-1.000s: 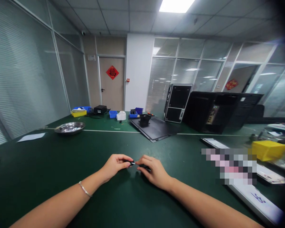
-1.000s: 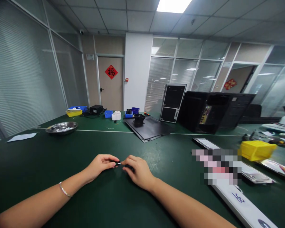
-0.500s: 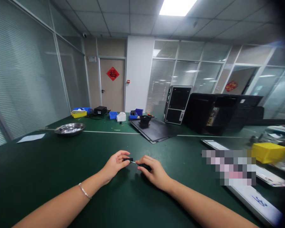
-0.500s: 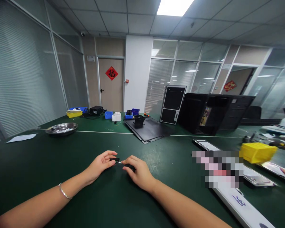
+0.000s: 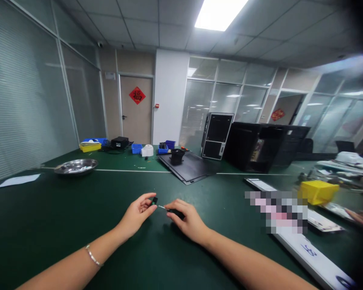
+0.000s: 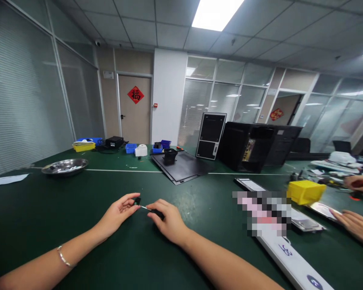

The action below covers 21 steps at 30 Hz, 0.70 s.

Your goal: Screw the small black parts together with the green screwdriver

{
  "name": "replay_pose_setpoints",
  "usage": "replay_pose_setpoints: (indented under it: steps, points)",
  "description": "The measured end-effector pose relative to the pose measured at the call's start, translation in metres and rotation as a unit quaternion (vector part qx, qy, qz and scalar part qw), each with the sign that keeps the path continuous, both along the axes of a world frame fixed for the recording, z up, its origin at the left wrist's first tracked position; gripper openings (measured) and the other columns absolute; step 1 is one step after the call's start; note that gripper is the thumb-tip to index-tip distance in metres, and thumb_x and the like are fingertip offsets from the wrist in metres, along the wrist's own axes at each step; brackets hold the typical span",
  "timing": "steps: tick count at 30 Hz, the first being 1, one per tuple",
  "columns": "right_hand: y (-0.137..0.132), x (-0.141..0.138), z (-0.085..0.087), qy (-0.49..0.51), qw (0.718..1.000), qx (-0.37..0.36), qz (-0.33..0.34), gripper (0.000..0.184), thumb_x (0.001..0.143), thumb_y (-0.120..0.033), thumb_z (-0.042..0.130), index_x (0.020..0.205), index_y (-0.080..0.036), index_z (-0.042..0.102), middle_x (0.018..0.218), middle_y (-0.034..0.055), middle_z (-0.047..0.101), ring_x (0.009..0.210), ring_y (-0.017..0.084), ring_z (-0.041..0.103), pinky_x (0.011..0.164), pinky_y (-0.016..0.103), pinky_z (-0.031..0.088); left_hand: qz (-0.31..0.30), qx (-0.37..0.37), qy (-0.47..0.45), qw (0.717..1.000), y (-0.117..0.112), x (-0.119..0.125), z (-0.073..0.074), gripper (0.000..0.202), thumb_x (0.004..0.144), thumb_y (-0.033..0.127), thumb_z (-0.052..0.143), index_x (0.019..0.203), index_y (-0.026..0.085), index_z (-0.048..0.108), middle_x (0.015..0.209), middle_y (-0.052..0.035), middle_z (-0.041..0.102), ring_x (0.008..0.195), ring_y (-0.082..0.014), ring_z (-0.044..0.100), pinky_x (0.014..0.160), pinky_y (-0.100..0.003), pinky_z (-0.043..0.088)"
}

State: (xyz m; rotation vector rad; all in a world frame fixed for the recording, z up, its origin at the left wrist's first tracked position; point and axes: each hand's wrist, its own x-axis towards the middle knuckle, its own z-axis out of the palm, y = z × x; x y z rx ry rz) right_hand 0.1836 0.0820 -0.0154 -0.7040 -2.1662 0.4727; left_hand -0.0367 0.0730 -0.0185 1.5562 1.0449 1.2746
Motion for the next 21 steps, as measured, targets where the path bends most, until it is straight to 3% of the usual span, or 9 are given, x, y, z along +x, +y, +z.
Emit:
replay_pose_setpoints:
  steps: [2, 5, 10, 16, 21]
  points:
    - [0.0001, 0.0001, 0.0006, 0.009, 1.000, 0.001, -0.003, 0.019, 0.095, -0.026, 0.057, 0.111, -0.022, 0.067, 0.100, 0.0071, 0.067, 0.092, 0.019, 0.064, 0.083, 0.032, 0.051, -0.012, 0.011, 0.032, 0.999, -0.0013, 0.0013, -0.0002, 0.044, 0.080, 0.036, 0.069, 0.118, 0.019, 0.060, 0.085, -0.0030, 0.069, 0.085, -0.0217, 0.067, 0.081, -0.035, 0.052]
    - [0.0004, 0.0000, 0.0014, 0.019, 1.000, 0.004, -0.001, 0.023, 0.095, -0.024, 0.056, 0.116, -0.023, 0.065, 0.105, 0.0077, 0.066, 0.096, 0.020, 0.063, 0.087, 0.033, 0.051, -0.022, 0.025, 0.074, 0.997, -0.0035, 0.0018, 0.0007, 0.032, 0.082, 0.033, 0.066, 0.110, 0.018, 0.067, 0.096, -0.0073, 0.070, 0.088, -0.0222, 0.066, 0.081, -0.035, 0.052]
    - [0.0012, 0.0004, -0.0001, 0.011, 1.000, 0.006, 0.005, 0.028, 0.095, -0.022, 0.055, 0.121, -0.026, 0.065, 0.107, 0.0074, 0.065, 0.098, 0.020, 0.063, 0.088, 0.034, 0.051, 0.005, 0.071, 0.137, 0.988, -0.0059, 0.0008, 0.0013, 0.028, 0.086, 0.026, 0.060, 0.110, 0.020, 0.072, 0.105, -0.0083, 0.073, 0.086, -0.0214, 0.065, 0.079, -0.034, 0.050]
    - [0.0021, 0.0002, -0.0027, -0.010, 1.000, 0.006, 0.001, 0.028, 0.094, -0.021, 0.057, 0.118, -0.028, 0.069, 0.104, 0.0070, 0.066, 0.093, 0.019, 0.065, 0.084, 0.033, 0.052, 0.019, 0.090, 0.154, 0.984, -0.0084, 0.0011, 0.0036, 0.024, 0.086, 0.024, 0.063, 0.106, 0.021, 0.075, 0.104, -0.0079, 0.076, 0.086, -0.0224, 0.065, 0.082, -0.035, 0.050]
    - [0.0024, 0.0009, -0.0024, -0.009, 1.000, 0.002, 0.009, 0.028, 0.094, -0.021, 0.057, 0.117, -0.028, 0.070, 0.103, 0.0069, 0.067, 0.092, 0.019, 0.065, 0.084, 0.033, 0.052, -0.005, 0.088, 0.138, 0.987, -0.0086, 0.0004, 0.0064, 0.022, 0.084, 0.022, 0.065, 0.102, 0.022, 0.077, 0.104, -0.0067, 0.078, 0.100, -0.0247, 0.067, 0.094, -0.037, 0.047]
